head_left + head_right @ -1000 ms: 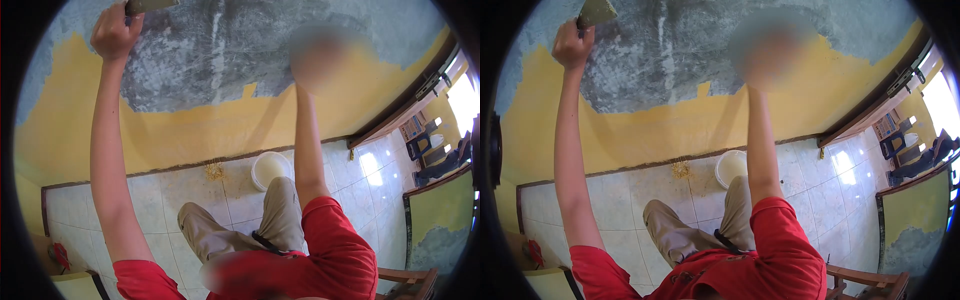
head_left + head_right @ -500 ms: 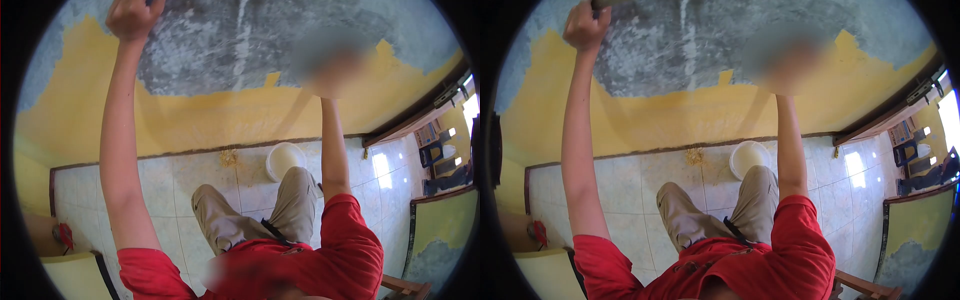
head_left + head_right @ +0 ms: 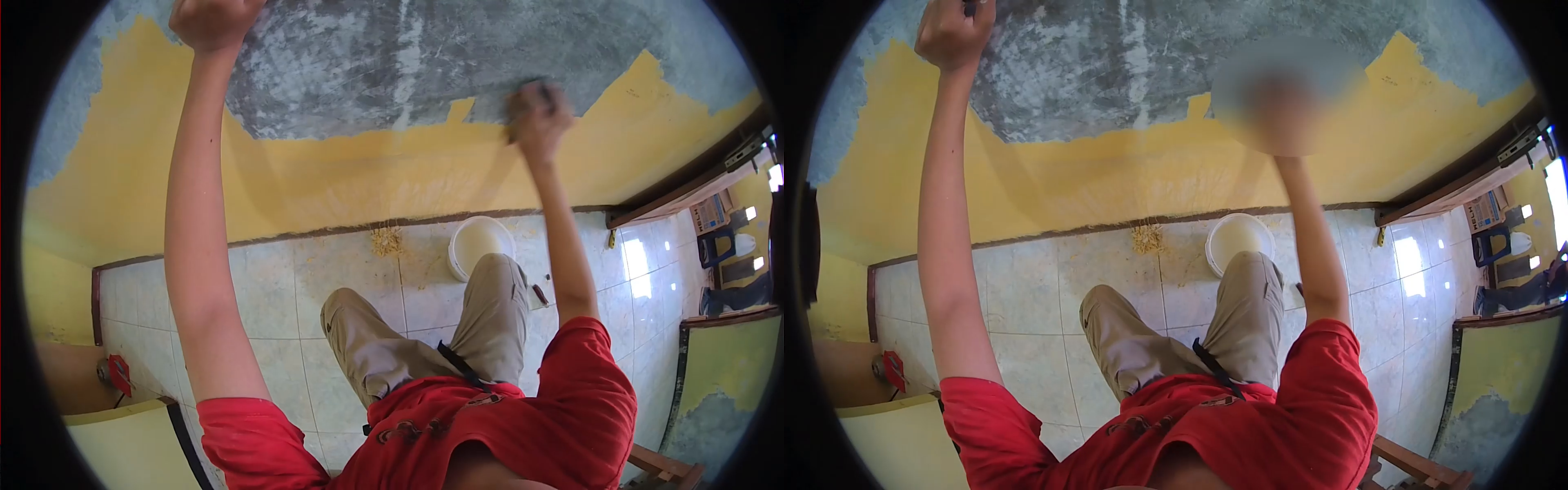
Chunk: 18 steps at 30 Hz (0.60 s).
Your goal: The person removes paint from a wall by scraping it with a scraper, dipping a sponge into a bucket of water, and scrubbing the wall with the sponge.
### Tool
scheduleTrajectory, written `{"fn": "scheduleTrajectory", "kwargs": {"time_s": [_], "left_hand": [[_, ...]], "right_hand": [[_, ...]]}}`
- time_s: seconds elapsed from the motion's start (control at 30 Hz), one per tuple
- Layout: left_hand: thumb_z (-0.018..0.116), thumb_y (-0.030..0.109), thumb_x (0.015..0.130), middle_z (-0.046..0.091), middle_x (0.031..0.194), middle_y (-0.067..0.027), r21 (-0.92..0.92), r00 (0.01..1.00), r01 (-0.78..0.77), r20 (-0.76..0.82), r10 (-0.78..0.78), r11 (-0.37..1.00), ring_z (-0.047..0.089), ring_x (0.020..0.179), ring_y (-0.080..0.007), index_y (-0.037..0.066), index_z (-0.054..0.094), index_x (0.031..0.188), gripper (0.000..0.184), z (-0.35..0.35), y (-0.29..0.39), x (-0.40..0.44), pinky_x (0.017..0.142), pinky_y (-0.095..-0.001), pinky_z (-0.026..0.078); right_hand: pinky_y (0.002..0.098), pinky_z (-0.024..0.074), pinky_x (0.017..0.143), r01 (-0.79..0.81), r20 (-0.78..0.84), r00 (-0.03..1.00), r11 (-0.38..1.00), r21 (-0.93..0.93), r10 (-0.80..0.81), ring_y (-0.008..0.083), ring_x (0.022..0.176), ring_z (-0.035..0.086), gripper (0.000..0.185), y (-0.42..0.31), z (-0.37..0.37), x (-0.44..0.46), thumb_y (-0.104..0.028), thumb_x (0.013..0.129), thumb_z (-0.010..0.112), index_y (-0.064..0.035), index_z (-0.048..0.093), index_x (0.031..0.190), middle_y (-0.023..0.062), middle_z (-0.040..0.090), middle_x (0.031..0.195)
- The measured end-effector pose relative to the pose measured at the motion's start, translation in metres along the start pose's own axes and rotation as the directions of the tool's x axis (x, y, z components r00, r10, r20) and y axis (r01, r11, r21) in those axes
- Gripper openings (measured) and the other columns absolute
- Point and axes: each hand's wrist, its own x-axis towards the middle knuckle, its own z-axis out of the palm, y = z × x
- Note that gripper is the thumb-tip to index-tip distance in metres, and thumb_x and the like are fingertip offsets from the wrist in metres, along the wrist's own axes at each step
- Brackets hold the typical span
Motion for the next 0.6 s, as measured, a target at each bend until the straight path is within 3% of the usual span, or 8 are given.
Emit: {"fn": "scheduleTrajectory", "kwargs": {"time_s": [0.03,0.07,0.17,0.3,0.43,0.5,0.53,0.6], "left_hand": [[0.049,0.052,0.091,0.05,0.063,-0.0152,0.018,1.0,0.011,0.003,-0.011,1.0,0.055,0.056,-0.0334,0.0,0.053,0.075,0.055,0.001,0.001,0.0,0.05,-0.0421,0.042],[0.05,0.05,0.091,0.051,0.064,-0.0152,0.036,1.0,0.016,0.003,-0.016,0.999,0.055,0.056,-0.0335,0.0,0.054,0.076,0.052,0.001,0.001,0.0,0.05,-0.0416,0.042],[0.051,0.049,0.091,0.051,0.064,-0.015,0.039,0.998,-0.048,-0.046,0.05,0.998,0.055,0.057,-0.0331,0.0,0.054,0.076,0.052,0.001,0.0,0.003,0.05,-0.0408,0.042],[0.051,0.052,0.091,0.05,0.063,-0.0153,0.004,0.997,-0.042,-0.061,0.042,0.999,0.054,0.056,-0.0331,-0.001,0.054,0.076,0.055,-0.001,-0.001,0.003,0.049,-0.0409,0.041],[0.05,0.051,0.092,0.049,0.064,-0.0155,-0.011,0.996,-0.076,-0.036,0.076,0.997,0.052,0.056,-0.0328,-0.001,0.054,0.076,0.055,0.0,-0.004,0.0,0.049,-0.0417,0.04],[0.051,0.05,0.092,0.049,0.063,-0.0155,-0.001,0.994,-0.1,-0.05,0.099,0.995,0.052,0.055,-0.0326,-0.001,0.054,0.076,0.054,0.0,-0.006,0.001,0.049,-0.0418,0.039],[0.051,0.049,0.092,0.048,0.063,-0.0154,0.012,0.994,-0.098,-0.043,0.098,0.995,0.052,0.055,-0.0327,-0.001,0.053,0.076,0.053,0.001,-0.005,0.001,0.049,-0.0419,0.039],[0.052,0.048,0.091,0.048,0.062,-0.0152,0.031,0.995,-0.097,-0.029,0.098,0.995,0.052,0.055,-0.0328,-0.001,0.053,0.076,0.051,0.001,-0.002,0.001,0.049,-0.0419,0.039]], "right_hand": [[0.0464,0.0386,0.088,-0.242,0.032,0.97,0.969,0.046,0.24,0.0296,0.103,0.051,0.033,0.02,-0.007,0.022,-0.023,0.087,0.069,-0.0122,0.061,0.117,0.0093,0.052,0.122],[0.0465,0.0353,0.092,-0.121,-0.407,0.907,0.993,-0.007,0.108,0.0304,0.105,0.047,0.036,0.029,0.005,0.035,-0.021,0.088,0.067,-0.0103,0.058,0.122,0.0104,0.051,0.12],[0.0439,0.039,0.086,-0.171,-0.473,0.867,0.985,0.009,0.154,0.0333,0.11,0.047,0.047,-0.037,0.014,0.089,-0.011,0.081,0.071,-0.0196,0.054,0.124,0.015,0.049,0.124],[0.0418,0.0439,0.08,0.261,-0.205,0.946,0.965,0.028,-0.25,0.0285,0.102,0.055,0.057,-0.139,0.034,0.056,-0.019,0.08,0.07,-0.0301,0.055,0.133,0.0121,0.048,0.133],[0.0409,0.0456,0.078,0.56,0.014,0.827,0.826,0.055,-0.562,0.0243,0.102,0.058,0.047,-0.106,0.03,-0.026,-0.03,0.079,0.074,-0.0327,0.063,0.124,0.0081,0.054,0.129],[0.0417,0.0466,0.078,0.396,0.162,0.899,0.913,0.098,-0.407,0.0234,0.103,0.06,0.039,-0.05,0.017,-0.051,-0.03,0.078,0.074,-0.0325,0.066,0.116,0.0077,0.057,0.125],[0.0462,0.0451,0.083,0.182,0.414,0.888,0.98,0.083,-0.2,0.027,0.105,0.06,0.035,-0.024,0.004,-0.044,-0.028,0.077,0.076,-0.0275,0.067,0.111,0.0089,0.059,0.123],[0.0489,0.0399,0.09,0.086,-0.179,0.98,0.996,-0.029,-0.089,0.037,0.108,0.052,0.045,0.016,0.006,-0.019,-0.021,0.077,0.079,-0.0157,0.062,0.118,0.0167,0.056,0.117]]}}
